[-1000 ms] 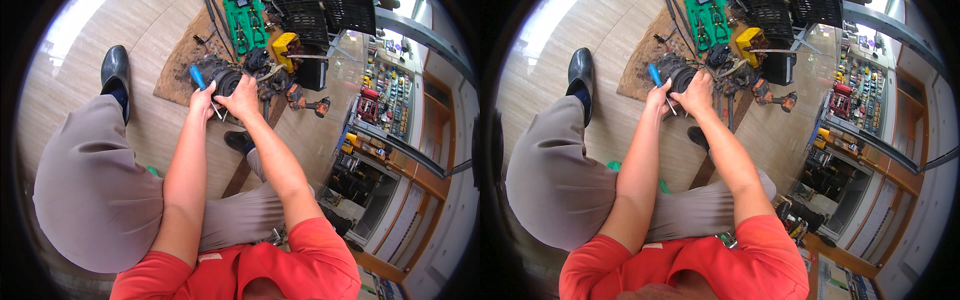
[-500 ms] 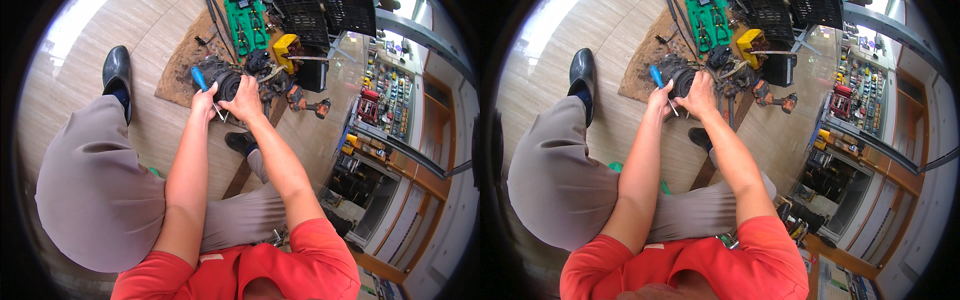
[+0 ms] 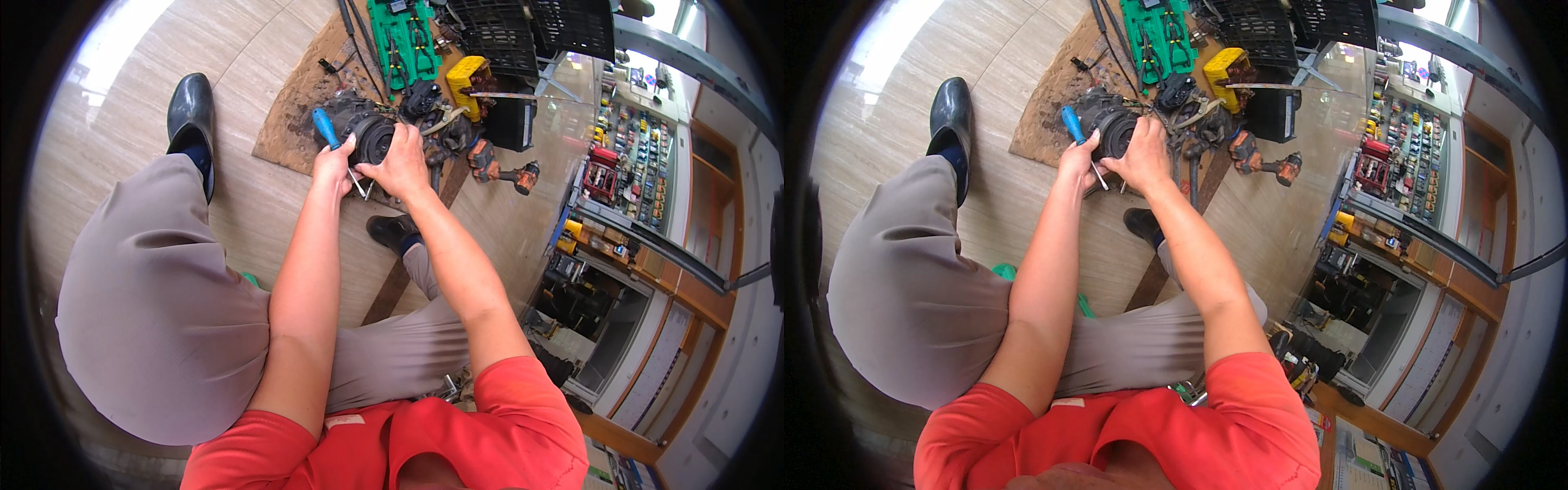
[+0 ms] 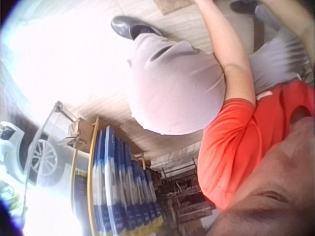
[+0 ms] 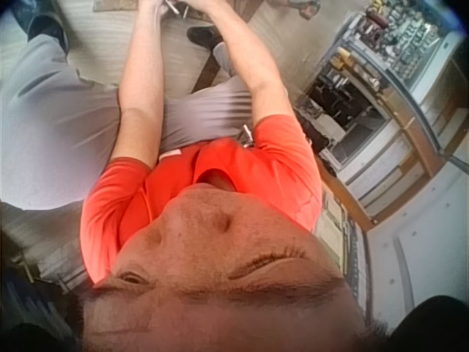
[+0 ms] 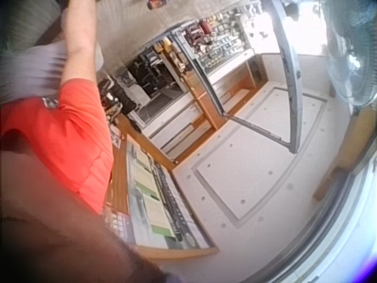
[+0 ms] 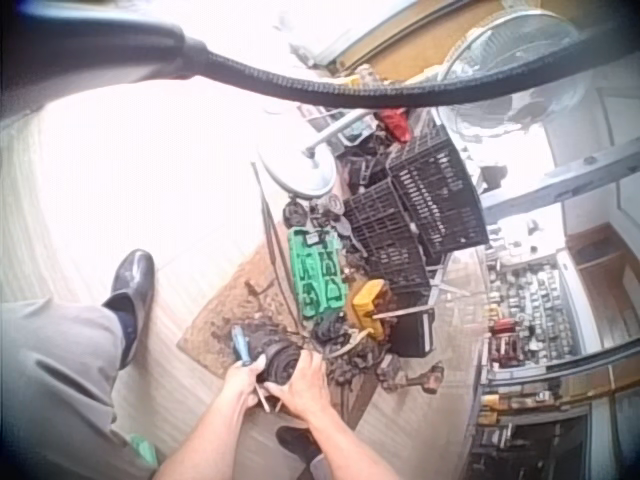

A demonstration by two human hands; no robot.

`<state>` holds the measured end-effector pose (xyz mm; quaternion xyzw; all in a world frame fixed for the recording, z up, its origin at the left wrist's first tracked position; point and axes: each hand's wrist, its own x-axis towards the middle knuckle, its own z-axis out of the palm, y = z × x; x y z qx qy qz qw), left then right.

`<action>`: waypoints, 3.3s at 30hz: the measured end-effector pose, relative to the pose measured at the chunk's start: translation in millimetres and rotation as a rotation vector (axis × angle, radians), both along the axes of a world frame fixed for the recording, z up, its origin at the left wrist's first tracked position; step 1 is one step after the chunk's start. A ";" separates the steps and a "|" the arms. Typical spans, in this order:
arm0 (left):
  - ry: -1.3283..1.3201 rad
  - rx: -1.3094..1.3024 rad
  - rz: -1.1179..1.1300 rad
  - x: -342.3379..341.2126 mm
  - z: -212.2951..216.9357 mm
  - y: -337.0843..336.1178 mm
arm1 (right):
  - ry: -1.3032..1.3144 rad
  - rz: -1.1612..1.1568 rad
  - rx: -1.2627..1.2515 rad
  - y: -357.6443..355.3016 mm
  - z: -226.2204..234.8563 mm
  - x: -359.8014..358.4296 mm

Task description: The person unscrews and removes components from a black automotive part using a screwdriver.

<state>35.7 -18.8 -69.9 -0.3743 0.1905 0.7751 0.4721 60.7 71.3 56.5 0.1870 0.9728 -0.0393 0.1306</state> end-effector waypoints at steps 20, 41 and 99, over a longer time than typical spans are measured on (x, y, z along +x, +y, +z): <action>-0.003 -0.010 0.021 1.8 -1.1 1.8 | -0.025 -0.037 -0.006 -0.6 -0.3 -2.9; 0.035 -0.001 0.037 5.6 -0.9 3.0 | 0.004 0.021 0.031 1.2 -5.5 3.8; 0.033 -0.027 0.034 5.9 0.5 3.9 | -0.045 0.035 0.045 -3.0 1.5 -1.6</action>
